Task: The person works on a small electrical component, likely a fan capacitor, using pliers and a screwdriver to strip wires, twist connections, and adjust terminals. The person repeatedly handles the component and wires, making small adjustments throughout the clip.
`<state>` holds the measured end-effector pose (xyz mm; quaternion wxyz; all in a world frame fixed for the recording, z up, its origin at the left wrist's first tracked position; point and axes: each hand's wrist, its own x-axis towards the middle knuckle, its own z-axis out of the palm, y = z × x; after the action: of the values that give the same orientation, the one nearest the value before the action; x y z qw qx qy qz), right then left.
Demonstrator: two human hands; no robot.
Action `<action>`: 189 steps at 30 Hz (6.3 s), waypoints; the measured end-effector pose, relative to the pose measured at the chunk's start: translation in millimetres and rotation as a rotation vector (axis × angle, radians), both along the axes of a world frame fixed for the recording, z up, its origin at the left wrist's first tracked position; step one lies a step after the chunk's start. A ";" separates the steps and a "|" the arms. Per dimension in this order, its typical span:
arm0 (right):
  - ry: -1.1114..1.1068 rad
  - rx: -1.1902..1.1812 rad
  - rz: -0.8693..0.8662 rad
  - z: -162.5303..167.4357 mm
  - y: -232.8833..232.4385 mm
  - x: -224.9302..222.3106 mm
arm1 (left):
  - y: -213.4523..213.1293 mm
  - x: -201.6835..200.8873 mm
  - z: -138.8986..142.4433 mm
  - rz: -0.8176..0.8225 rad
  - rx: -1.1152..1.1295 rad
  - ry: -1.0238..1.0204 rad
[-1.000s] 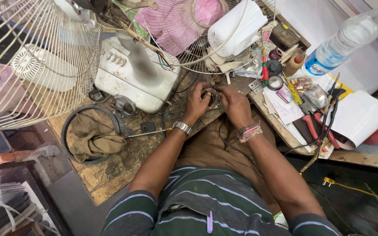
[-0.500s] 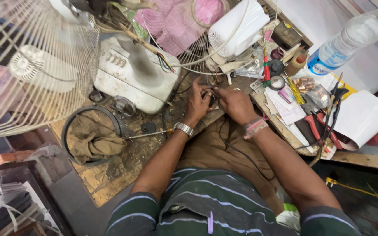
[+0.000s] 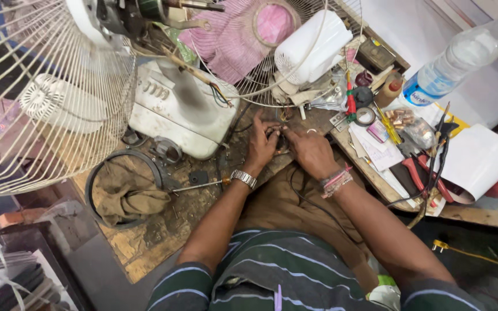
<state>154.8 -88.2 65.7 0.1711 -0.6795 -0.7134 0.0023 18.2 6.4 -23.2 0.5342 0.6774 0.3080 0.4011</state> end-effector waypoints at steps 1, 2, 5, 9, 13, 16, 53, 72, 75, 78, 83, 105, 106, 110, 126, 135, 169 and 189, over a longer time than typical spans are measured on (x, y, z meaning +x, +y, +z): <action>0.003 -0.019 -0.008 0.5 1.6 -1.4 | 1.3 -1.2 -0.7 0.000 0.003 0.012; 0.004 -0.050 -0.021 0.5 0.6 -3.3 | 1.0 -2.5 -1.3 -0.006 -0.005 0.022; -0.079 -0.152 -0.060 -2.7 8.4 -7.1 | -3.3 -4.1 -1.7 0.000 -0.020 0.058; 0.206 0.124 -0.031 -13.7 -17.2 3.0 | -0.6 -3.6 0.4 0.001 -0.021 0.043; 0.884 0.074 -0.299 -41.8 -41.8 7.7 | -2.1 -6.2 7.5 0.042 0.126 0.084; 1.356 0.030 -0.484 -60.4 -47.4 7.6 | -0.2 -7.8 21.5 0.135 0.285 0.186; 0.595 -0.088 -0.324 -15.0 29.6 8.9 | -2.2 -9.8 23.6 0.045 0.328 0.151; 0.755 -0.056 -0.492 -60.8 27.1 12.3 | -5.5 -5.4 8.2 0.100 0.260 0.095; 0.877 0.042 -0.331 -51.1 20.8 17.1 | -6.0 -5.7 9.6 0.105 0.232 0.146; 0.928 -0.006 -0.235 -34.3 27.4 16.8 | -5.7 -4.8 9.3 0.111 0.240 0.126; 1.134 -0.007 -0.266 -27.9 34.9 -3.8 | -4.2 -2.9 8.7 0.090 0.174 0.081; 1.331 0.071 -0.413 -43.0 23.3 14.8 | -10.0 -6.6 16.5 0.111 0.289 0.099; 1.184 0.120 -0.405 -44.9 11.8 15.4 | -10.5 -7.5 18.6 0.104 0.326 0.126; 0.869 0.061 -0.470 -62.7 -26.1 1.8 | -10.7 -12.3 29.5 0.080 0.478 0.162; 0.287 0.252 -0.693 -16.1 -146.4 80.8 | -7.2 -38.4 47.9 -0.189 0.557 0.432; -0.251 -0.021 -0.834 -13.6 -222.9 106.6 | -12.3 -41.5 41.2 -0.124 0.546 0.250; 1.218 0.554 -0.707 38.8 -231.9 161.0 | -17.0 -33.1 36.1 -0.078 0.540 0.232; 1.353 -0.372 -0.363 18.0 -143.4 21.1 | -13.9 -29.2 22.6 -0.047 0.463 0.168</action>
<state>175.9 -231.5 83.7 0.4543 -0.6548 -0.3152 0.5153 -11.0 -7.5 -0.5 0.3463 0.8197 0.2352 0.3909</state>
